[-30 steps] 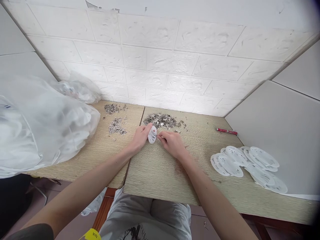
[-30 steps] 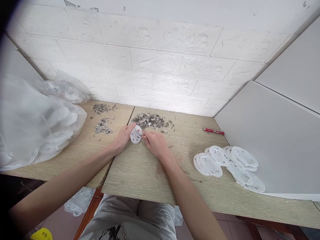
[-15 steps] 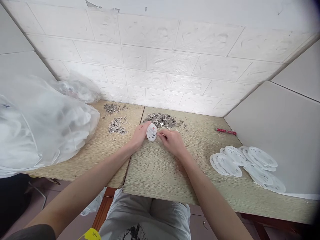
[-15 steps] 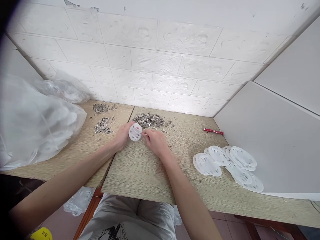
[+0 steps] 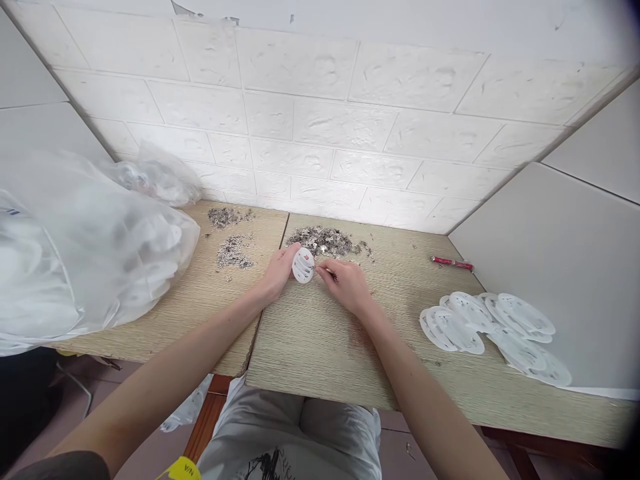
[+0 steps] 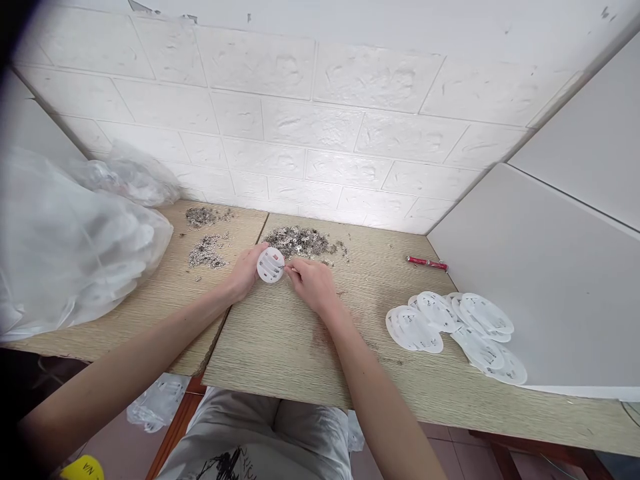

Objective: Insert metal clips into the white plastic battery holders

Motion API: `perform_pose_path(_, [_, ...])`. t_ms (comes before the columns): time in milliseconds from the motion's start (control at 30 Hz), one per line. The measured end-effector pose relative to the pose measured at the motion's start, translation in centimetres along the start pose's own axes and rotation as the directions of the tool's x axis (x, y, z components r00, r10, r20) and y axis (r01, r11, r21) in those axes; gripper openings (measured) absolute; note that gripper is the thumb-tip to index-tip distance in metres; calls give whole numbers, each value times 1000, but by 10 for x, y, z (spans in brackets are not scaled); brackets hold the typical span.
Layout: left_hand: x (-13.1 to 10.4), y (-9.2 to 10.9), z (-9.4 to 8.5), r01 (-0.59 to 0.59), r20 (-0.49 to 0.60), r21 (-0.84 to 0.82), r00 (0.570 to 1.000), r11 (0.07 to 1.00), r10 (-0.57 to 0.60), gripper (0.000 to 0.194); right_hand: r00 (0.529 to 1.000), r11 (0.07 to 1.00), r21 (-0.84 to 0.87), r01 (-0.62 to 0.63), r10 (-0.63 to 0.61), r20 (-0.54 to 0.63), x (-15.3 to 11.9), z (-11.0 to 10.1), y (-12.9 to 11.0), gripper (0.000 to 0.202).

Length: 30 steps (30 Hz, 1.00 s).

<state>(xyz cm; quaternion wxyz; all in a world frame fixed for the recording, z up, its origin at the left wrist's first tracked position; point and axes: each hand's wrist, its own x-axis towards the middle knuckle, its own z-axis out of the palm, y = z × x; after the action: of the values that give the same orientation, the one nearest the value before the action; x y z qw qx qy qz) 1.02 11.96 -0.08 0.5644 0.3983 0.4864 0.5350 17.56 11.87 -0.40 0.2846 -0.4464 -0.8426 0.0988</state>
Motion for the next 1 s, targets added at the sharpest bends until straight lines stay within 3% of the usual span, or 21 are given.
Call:
perform_pose_path(733, [-3,-4,0,-68,-14,103,997,992,70,38,998,998,-9,55,-55,-14,-2,7,0,22])
perform_pose_path(1000, [-4,-5,1,-54,-13,63,998,997,55,37,996,998,-1,70,-70,-54,-3,9,0,22])
